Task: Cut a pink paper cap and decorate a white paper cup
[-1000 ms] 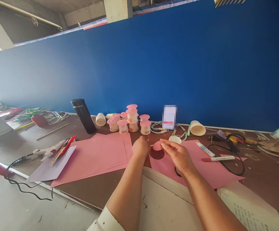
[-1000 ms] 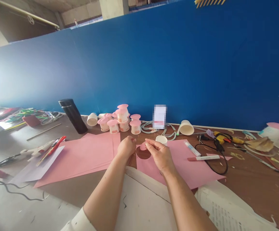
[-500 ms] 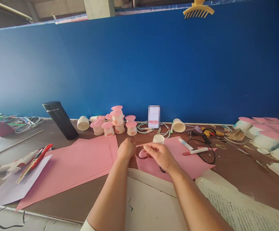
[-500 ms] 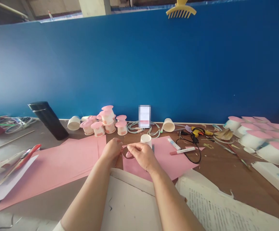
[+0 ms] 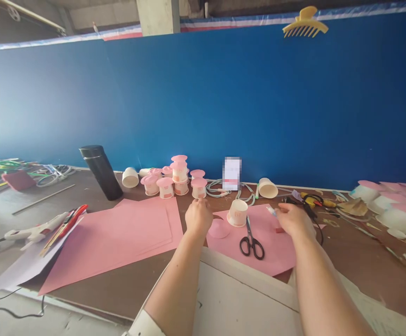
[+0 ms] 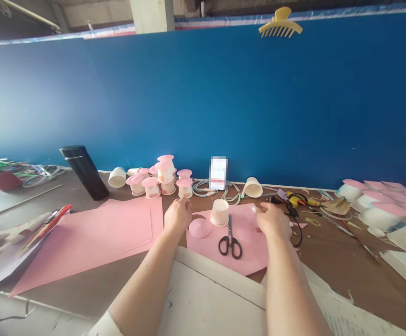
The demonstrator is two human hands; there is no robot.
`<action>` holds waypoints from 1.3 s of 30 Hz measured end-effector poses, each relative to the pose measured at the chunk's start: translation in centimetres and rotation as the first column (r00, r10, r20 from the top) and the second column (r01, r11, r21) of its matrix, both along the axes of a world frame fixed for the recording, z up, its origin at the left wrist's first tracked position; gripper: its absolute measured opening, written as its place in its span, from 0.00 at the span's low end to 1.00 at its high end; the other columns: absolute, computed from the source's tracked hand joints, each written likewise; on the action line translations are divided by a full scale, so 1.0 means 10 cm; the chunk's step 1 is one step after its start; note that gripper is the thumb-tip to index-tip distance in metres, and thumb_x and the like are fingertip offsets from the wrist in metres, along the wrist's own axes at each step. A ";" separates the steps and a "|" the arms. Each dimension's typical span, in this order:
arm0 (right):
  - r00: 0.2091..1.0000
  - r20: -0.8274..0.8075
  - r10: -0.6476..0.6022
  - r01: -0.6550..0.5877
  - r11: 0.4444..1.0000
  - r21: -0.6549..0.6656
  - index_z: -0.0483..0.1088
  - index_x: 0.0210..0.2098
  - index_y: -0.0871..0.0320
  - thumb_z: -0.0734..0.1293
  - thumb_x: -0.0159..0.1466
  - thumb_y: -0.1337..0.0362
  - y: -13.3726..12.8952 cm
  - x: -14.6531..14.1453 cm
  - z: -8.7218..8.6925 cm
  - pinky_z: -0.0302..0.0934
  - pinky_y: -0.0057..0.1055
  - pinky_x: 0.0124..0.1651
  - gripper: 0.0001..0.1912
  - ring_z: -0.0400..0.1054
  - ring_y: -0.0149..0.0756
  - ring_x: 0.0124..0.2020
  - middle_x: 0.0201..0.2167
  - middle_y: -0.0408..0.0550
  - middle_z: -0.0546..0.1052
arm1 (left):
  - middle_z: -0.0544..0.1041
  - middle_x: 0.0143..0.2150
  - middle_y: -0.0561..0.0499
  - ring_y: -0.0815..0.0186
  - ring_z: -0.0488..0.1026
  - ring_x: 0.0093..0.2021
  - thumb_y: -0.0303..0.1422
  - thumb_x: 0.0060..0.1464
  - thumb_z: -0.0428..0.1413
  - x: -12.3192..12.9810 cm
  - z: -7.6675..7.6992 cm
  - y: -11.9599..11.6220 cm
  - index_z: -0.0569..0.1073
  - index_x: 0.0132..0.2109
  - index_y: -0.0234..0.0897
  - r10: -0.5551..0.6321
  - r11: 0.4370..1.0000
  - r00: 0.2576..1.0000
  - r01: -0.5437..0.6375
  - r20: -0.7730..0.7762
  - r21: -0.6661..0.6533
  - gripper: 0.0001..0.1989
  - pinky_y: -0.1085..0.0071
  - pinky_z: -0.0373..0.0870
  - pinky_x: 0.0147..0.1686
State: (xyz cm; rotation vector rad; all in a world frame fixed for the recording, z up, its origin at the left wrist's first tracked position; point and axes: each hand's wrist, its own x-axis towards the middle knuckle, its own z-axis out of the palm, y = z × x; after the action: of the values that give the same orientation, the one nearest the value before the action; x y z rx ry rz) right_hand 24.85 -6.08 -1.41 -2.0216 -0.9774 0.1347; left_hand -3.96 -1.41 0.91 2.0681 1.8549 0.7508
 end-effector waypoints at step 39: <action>0.444 -0.696 0.564 -0.115 0.806 0.581 0.71 0.42 0.54 0.74 0.48 0.55 -0.12 -1.02 0.32 0.68 0.34 0.44 0.23 0.70 0.43 0.48 0.44 0.49 0.77 | 0.66 0.59 0.44 0.50 0.60 0.58 0.49 0.42 0.61 0.50 -0.14 -0.28 0.56 0.63 0.41 -0.337 0.937 0.913 0.302 0.229 0.176 0.43 0.58 0.59 0.55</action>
State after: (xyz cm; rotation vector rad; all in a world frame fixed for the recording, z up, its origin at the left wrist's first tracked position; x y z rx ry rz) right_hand 14.61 -7.26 1.78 -1.0061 -0.6463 0.9632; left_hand 1.07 -4.24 -0.45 2.1622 1.3173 1.0215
